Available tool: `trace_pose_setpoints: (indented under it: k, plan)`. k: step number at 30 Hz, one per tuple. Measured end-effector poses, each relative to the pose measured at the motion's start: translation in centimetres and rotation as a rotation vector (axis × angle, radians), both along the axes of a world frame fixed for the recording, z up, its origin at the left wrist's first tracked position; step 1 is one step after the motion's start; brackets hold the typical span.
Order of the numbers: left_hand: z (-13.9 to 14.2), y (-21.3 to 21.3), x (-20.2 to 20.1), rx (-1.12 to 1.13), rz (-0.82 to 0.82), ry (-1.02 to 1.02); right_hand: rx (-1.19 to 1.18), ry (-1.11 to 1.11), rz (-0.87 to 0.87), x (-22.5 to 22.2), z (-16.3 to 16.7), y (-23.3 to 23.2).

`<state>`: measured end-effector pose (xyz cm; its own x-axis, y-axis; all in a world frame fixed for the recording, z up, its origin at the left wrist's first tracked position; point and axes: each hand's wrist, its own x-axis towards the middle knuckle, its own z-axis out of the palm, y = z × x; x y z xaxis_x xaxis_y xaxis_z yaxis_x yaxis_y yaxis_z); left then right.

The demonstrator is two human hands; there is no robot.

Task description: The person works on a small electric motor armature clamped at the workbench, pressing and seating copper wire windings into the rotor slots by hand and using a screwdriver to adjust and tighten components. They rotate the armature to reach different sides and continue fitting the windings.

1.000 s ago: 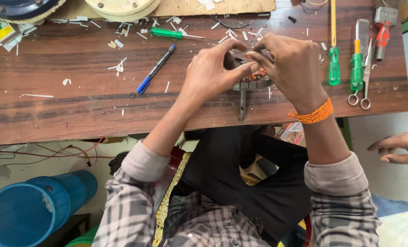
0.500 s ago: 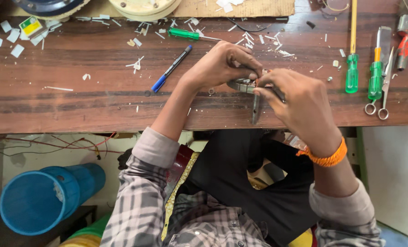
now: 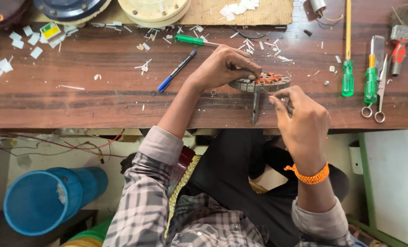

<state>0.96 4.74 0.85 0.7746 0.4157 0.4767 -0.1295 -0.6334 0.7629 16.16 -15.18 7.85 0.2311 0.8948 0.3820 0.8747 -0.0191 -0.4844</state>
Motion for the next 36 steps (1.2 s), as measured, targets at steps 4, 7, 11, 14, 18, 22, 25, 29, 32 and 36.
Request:
trace_pose_setpoints:
  k: [4, 7, 11, 14, 18, 22, 25, 29, 32, 36]
  plan:
    - [0.1, 0.1, 0.0, 0.0, -0.004, 0.003, 0.014, 0.043, 0.055, 0.2, 0.9, 0.7]
    - [0.1, 0.4, 0.0, 0.012, -0.018, 0.001, 0.006, 0.222, 0.09, 0.0, 1.1, 2.0]
    - [-0.1, 0.9, -0.2, 0.02, -0.06, -0.021, 0.067, 0.235, 0.217, -1.2, -0.1, 2.1]
    - [-0.5, 1.1, -0.2, -0.003, -0.053, -0.009, 0.045, 0.158, 0.201, -2.1, -2.1, 0.9]
    - [-0.4, 1.1, -0.4, -0.077, -0.068, 0.006, -0.009, 0.124, 0.148, -1.9, -4.5, 0.2]
    - [1.1, -0.1, -0.9, -0.203, -0.115, 0.028, 0.031, 0.134, 0.086, -1.2, -6.6, -0.2]
    - [1.5, -3.0, -1.7, 0.048, -0.019, -0.068, 0.033, 0.122, 0.067, -0.9, -8.0, -0.1]
    - [0.6, -5.4, -0.4, 0.258, 0.305, 0.056, 0.113, 0.21, 0.095, 0.0, -8.6, 0.0]
    - [-0.3, -5.4, -0.5, 0.233, 0.34, 0.024, 0.096, 0.315, 0.092, 1.6, -7.2, -0.4]
    - [-1.1, -5.5, -0.7, 0.291, 0.402, 0.055, 0.032, 0.38, 0.069, 2.7, -4.1, -0.7]
